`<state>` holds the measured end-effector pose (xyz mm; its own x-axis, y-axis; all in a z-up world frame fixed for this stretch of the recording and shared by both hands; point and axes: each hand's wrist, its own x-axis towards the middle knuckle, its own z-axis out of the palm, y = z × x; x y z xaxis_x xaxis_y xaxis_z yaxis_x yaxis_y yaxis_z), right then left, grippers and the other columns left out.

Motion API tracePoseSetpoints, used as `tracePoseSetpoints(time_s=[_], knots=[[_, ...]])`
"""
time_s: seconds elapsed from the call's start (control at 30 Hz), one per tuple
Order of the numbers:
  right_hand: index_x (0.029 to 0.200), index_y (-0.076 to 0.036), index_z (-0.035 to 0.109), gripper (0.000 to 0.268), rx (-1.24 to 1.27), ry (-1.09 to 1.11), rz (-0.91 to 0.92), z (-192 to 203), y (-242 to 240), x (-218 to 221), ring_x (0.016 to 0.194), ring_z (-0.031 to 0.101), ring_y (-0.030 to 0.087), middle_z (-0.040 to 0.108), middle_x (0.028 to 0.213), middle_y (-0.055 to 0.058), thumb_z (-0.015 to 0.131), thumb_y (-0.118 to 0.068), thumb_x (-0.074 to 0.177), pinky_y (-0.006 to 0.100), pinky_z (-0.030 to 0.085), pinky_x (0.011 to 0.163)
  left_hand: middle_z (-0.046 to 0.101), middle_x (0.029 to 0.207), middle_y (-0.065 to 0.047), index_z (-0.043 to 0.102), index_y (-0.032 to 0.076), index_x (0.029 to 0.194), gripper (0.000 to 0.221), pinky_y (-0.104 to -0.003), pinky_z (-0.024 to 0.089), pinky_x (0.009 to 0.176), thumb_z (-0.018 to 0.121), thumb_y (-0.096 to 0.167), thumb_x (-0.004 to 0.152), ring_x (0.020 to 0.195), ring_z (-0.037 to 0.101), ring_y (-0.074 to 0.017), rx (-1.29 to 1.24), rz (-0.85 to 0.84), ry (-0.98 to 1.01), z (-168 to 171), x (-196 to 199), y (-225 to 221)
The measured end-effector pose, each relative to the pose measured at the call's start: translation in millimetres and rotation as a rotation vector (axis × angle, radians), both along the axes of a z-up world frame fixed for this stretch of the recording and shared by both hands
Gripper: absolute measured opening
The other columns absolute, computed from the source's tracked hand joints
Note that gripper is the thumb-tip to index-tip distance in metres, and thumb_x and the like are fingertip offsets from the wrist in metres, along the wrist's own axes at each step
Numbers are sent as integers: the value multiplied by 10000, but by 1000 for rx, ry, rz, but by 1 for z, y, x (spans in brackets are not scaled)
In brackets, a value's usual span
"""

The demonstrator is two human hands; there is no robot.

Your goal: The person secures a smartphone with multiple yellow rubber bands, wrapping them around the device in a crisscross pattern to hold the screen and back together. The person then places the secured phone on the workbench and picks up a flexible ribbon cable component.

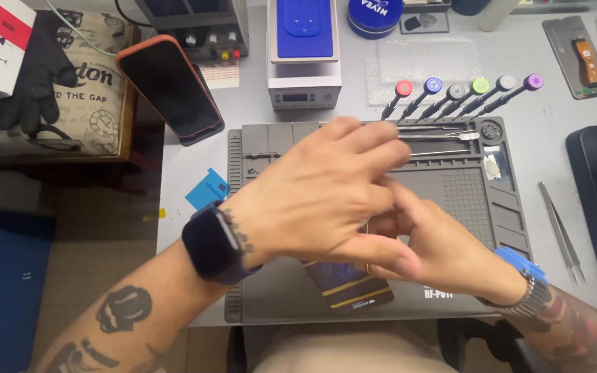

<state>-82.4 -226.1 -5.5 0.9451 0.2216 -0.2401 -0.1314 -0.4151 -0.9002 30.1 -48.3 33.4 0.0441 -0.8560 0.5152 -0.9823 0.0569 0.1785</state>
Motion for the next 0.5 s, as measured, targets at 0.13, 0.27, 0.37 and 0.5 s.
tracePoseSetpoints(time_s=[0.13, 0.27, 0.37, 0.5], knots=[[1057, -139, 717, 424, -184, -96, 31, 8, -6, -2, 777, 844, 81, 852, 861, -23, 879, -332, 716, 278, 685, 634, 528, 860, -53, 599, 106, 584, 861, -420, 408, 768, 255, 830, 899, 826, 454, -248, -22, 12, -263, 16, 9, -1], [1282, -75, 653, 546, 59, -228, -113, 11, -28, -11, 757, 815, 102, 837, 931, 33, 823, -59, 764, 250, 699, 737, 509, 833, -69, 481, 72, 617, 753, -451, 361, 667, 274, 692, 991, 763, 453, -273, -198, 103, -116, 17, 28, 30], [1219, 20, 637, 508, 145, -292, -341, 13, -42, -11, 835, 797, 194, 790, 1034, 111, 815, -1, 744, 301, 694, 808, 513, 773, -58, 356, 107, 565, 799, -402, 338, 714, 140, 748, 991, 750, 440, -219, -219, 112, 453, 2, 24, 44], [1228, 39, 611, 511, 228, -352, -467, 3, -39, -10, 907, 775, 223, 779, 1070, 169, 796, 23, 751, 326, 677, 854, 546, 647, -74, 411, 142, 555, 736, -467, 441, 982, 150, 743, 891, 786, 556, -300, -534, -238, 1507, -25, 7, 39]])
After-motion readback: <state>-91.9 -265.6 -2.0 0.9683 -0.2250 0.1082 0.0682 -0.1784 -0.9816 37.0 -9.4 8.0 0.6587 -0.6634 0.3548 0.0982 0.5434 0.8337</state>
